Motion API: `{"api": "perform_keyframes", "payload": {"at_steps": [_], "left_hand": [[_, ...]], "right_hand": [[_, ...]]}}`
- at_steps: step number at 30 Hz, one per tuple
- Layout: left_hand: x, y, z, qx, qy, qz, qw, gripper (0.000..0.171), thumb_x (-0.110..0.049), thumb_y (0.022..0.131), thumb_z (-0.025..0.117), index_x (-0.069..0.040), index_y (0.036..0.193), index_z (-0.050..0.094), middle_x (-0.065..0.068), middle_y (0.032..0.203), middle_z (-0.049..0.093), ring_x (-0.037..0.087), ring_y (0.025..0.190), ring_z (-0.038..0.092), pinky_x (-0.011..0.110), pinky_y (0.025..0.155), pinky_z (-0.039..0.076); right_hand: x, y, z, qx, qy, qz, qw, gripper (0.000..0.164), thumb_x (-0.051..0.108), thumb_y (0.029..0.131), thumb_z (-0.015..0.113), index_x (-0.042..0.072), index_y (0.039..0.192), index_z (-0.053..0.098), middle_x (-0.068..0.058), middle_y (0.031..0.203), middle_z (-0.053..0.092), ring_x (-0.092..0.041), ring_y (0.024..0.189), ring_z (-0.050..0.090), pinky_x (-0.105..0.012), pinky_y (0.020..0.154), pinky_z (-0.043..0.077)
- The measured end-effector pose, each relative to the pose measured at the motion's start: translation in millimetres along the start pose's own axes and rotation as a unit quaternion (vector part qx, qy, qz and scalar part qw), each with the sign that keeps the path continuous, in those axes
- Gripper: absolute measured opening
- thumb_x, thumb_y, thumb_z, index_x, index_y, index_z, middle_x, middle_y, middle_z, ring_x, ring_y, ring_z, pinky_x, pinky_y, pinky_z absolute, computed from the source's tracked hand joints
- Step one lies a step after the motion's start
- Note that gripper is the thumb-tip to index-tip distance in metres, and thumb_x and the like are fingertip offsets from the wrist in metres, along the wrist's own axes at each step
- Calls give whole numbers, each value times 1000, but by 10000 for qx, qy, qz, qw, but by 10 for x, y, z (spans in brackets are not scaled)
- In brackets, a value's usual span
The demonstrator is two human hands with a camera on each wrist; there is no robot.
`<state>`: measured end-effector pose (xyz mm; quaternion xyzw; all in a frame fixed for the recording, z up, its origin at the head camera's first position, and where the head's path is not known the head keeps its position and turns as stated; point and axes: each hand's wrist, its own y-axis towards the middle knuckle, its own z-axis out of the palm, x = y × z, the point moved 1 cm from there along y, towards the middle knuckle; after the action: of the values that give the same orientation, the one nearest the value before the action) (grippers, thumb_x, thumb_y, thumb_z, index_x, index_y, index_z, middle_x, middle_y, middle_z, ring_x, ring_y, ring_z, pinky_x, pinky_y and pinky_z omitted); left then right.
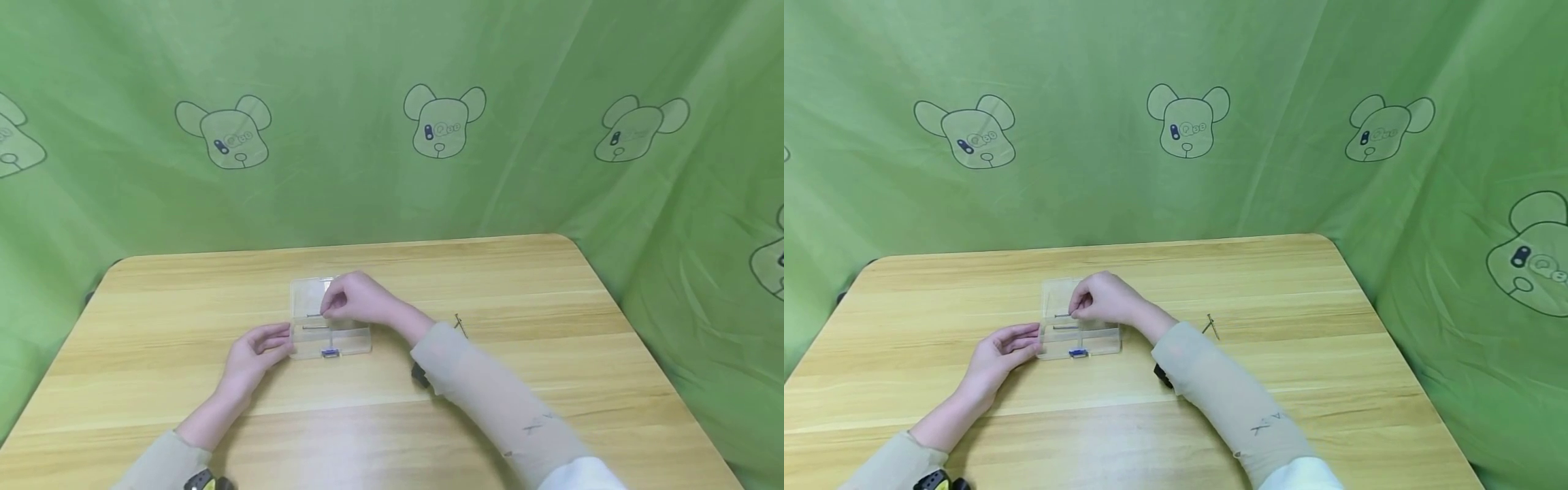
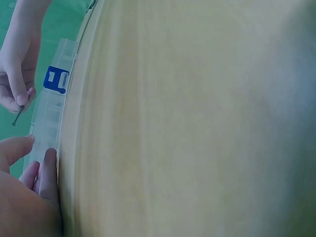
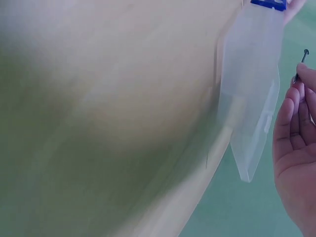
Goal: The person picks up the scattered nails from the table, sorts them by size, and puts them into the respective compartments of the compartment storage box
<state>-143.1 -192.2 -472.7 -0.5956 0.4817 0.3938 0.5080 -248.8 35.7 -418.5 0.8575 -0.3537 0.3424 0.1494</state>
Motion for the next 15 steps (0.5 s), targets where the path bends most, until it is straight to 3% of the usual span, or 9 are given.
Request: {"api": "perform_keyframes", "payload": {"at_steps": [15], "left_hand": [[11,0,0,-6,82,40,10000,52,-4,97,74,5,145,57,27,146,63,-12,98,66,9,93,56]], "right_hand": [[101,76,199,230,-635,-160,9976,5,10,94,79,10,98,82,-3,96,80,-5,81,65,-11,77,54]]}}
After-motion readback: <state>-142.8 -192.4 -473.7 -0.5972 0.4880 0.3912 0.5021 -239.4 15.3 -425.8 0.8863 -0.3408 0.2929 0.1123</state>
